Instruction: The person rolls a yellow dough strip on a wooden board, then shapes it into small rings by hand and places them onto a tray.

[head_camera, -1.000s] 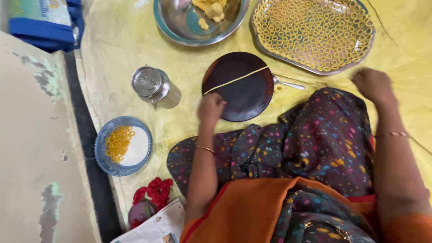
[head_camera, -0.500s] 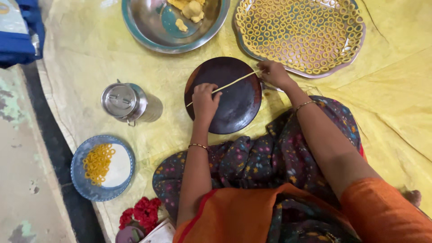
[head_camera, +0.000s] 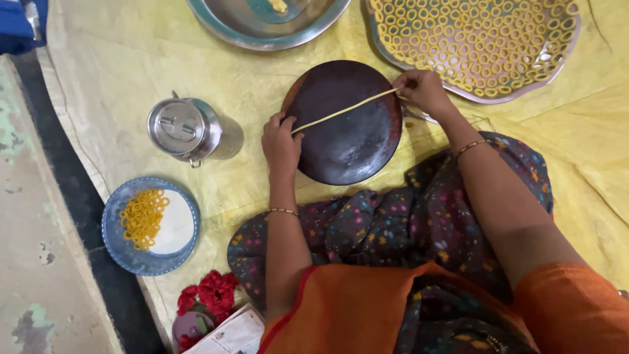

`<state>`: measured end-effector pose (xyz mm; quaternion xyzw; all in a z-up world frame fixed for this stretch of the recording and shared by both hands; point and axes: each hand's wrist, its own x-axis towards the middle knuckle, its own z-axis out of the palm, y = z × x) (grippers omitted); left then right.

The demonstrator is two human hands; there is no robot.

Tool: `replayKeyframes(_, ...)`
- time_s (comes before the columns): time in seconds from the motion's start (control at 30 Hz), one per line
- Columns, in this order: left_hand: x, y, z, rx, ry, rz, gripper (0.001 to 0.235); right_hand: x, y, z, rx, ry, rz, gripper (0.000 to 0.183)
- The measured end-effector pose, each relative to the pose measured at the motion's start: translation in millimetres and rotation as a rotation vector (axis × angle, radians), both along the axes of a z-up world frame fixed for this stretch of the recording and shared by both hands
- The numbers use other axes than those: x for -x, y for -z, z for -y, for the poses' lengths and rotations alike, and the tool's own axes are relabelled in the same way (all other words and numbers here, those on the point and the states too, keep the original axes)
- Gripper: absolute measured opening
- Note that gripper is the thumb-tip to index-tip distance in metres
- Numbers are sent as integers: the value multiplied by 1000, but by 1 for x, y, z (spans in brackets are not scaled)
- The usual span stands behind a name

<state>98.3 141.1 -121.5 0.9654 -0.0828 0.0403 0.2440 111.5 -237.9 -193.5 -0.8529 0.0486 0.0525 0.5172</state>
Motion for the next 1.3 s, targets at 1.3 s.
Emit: replayKeyframes(1.3, 4, -9, -26, 1, -188, -198, 28, 9, -30, -14, 288, 13, 145, 14)
